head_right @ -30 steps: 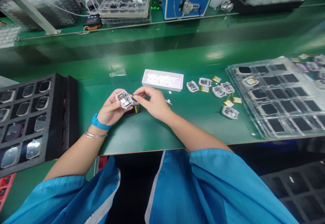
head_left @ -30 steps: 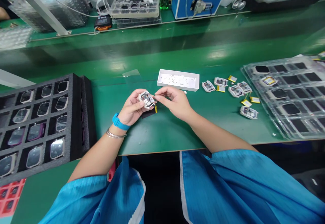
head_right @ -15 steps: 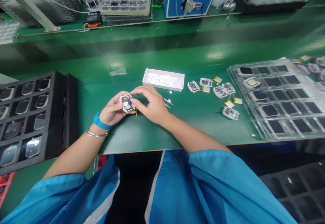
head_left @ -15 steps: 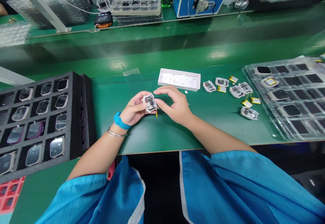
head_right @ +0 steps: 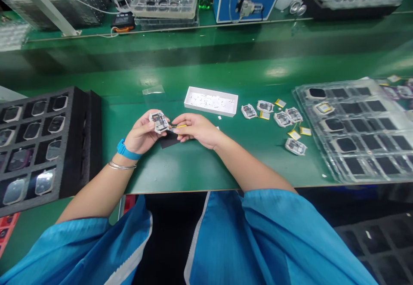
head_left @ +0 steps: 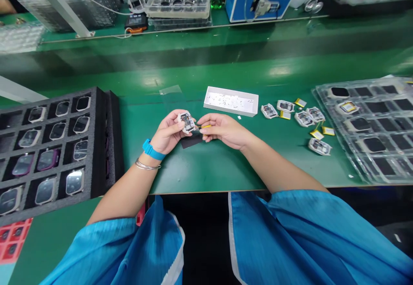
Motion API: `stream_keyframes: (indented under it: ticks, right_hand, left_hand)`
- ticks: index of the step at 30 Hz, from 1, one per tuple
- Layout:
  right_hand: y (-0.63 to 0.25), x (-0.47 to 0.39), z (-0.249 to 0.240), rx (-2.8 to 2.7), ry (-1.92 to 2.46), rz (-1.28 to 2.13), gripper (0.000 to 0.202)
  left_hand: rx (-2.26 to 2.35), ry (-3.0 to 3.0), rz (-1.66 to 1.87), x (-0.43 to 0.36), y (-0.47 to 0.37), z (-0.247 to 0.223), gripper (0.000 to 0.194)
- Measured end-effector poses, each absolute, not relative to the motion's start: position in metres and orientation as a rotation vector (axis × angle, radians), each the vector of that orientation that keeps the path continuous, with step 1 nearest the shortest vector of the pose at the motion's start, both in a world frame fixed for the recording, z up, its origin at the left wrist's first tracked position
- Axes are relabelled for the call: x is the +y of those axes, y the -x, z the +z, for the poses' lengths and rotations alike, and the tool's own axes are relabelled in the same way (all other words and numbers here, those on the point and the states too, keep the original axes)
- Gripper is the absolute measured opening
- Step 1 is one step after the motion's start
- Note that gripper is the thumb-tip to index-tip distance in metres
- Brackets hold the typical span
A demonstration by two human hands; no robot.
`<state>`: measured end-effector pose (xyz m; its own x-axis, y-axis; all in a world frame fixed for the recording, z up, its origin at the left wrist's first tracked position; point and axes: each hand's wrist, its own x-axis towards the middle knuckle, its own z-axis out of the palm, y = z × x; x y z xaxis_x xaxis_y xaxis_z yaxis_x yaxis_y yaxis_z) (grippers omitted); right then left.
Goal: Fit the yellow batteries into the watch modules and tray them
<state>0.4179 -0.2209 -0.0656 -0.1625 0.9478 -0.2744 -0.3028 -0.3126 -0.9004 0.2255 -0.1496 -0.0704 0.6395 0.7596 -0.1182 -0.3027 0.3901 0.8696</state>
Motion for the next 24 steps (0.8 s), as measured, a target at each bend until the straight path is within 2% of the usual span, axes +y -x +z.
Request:
stream_keyframes:
  ticks: [6, 13, 19, 24]
  right_hand:
    - [-0.424, -0.223, -0.055, -0.856, 1.027, 1.505, 0.032]
    - [-0.428, -0.225, -0.052, -0.911, 0.900, 1.553, 0.035]
    - [-0.419, -0.225, -0.057, -1.085, 1.014, 1.253, 0.034]
    - [-0.414, -0.227, -0.062, -1.236, 1.144, 1.008, 0.032]
  left_hand:
    - [0.586, -0.924, 0.666, -0.153, -0.228, -0.068, 0.057]
    - [0.575, -0.897, 0.582, -0.152, -0.228, -0.069, 0.055]
    - [0.504, -0.891, 0.424, -0.154, -0.227, -0.072, 0.049]
    - [0.474, -0.856, 0.371, -0.155, -0.227, -0.074, 0.052]
